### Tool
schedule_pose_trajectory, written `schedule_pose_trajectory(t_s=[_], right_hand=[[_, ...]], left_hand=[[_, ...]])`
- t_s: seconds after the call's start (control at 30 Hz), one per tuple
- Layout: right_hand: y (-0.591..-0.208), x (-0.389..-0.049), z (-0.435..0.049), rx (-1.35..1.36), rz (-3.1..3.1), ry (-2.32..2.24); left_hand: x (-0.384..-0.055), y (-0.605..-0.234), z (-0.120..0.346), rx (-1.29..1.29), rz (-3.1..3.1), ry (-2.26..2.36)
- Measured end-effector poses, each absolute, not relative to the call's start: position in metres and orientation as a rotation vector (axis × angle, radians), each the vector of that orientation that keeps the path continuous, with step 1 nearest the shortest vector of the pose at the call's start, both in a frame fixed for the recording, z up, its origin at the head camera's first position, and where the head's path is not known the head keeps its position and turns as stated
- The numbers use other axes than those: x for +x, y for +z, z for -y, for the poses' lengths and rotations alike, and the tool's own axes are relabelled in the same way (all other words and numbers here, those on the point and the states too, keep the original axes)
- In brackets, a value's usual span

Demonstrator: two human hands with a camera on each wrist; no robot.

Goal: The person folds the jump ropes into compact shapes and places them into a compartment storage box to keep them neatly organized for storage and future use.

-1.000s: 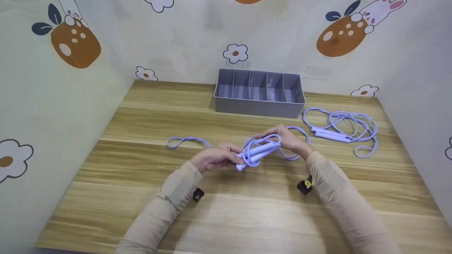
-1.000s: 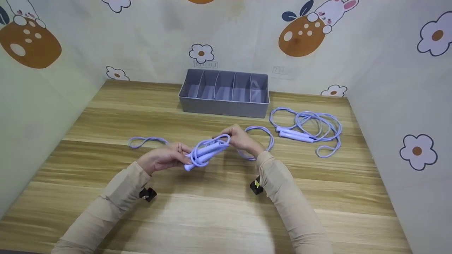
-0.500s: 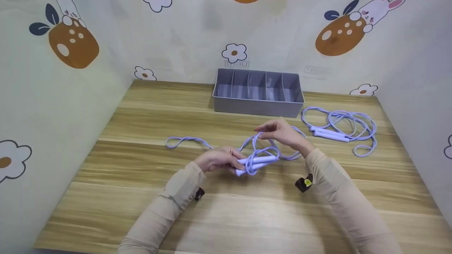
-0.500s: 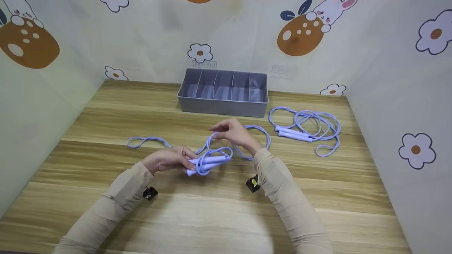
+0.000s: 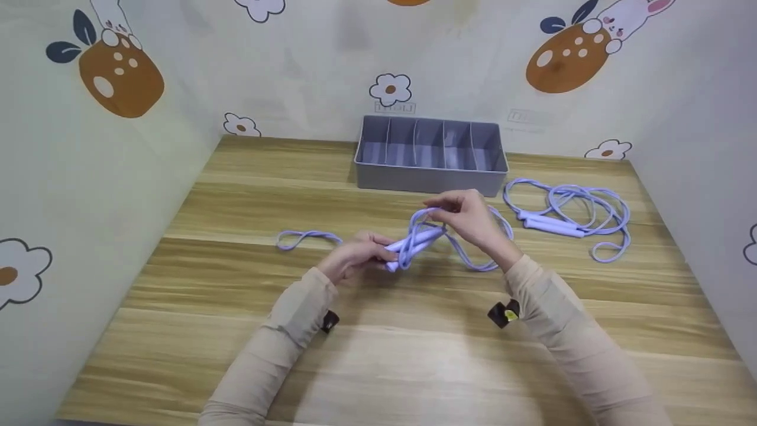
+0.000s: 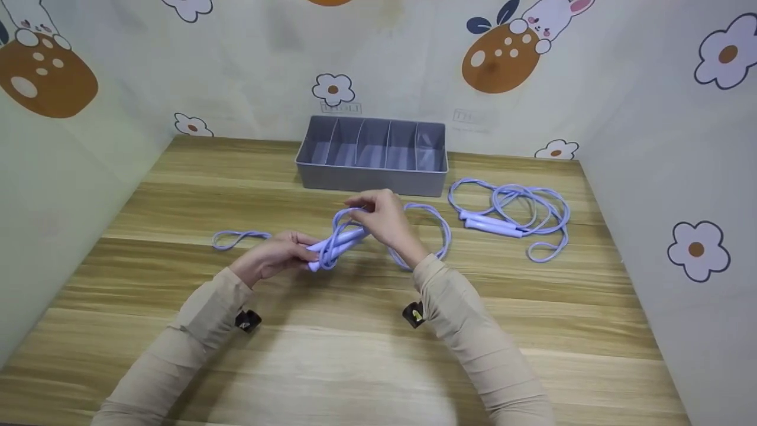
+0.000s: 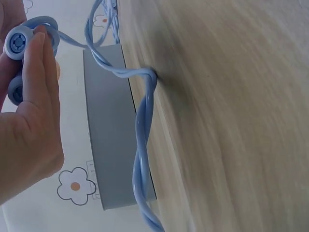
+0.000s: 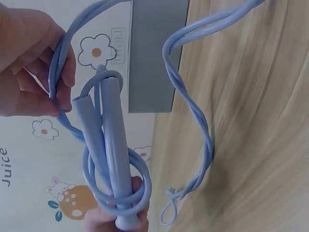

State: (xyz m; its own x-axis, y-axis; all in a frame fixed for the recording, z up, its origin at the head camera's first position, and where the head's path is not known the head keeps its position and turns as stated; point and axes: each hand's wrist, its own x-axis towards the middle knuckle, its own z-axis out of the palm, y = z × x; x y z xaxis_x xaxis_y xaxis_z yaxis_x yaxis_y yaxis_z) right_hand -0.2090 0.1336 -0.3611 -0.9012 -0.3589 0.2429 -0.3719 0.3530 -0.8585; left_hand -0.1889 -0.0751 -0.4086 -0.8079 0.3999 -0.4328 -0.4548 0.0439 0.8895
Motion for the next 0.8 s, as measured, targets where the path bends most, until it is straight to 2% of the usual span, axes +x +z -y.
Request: schedule_pose_trajectory(t_s=[0.2,0.43,0.8], right_hand=[[-0.363,-0.2,-0.126,0.642,2.414,1.893],[-0.374,-0.188,-0.112,0.517,2.161,2.263],[-0.397,-0.194,-0.111,0.433,2.093,2.298]], left_hand=[[-0.191,-0.41,0.079,-0.167,-1.619,1.989],[-0.194,-0.41,0.078,-0.18,-1.552,2.219],[-0.197,-0.404,0.075,-0.245,-1.395,2.43]])
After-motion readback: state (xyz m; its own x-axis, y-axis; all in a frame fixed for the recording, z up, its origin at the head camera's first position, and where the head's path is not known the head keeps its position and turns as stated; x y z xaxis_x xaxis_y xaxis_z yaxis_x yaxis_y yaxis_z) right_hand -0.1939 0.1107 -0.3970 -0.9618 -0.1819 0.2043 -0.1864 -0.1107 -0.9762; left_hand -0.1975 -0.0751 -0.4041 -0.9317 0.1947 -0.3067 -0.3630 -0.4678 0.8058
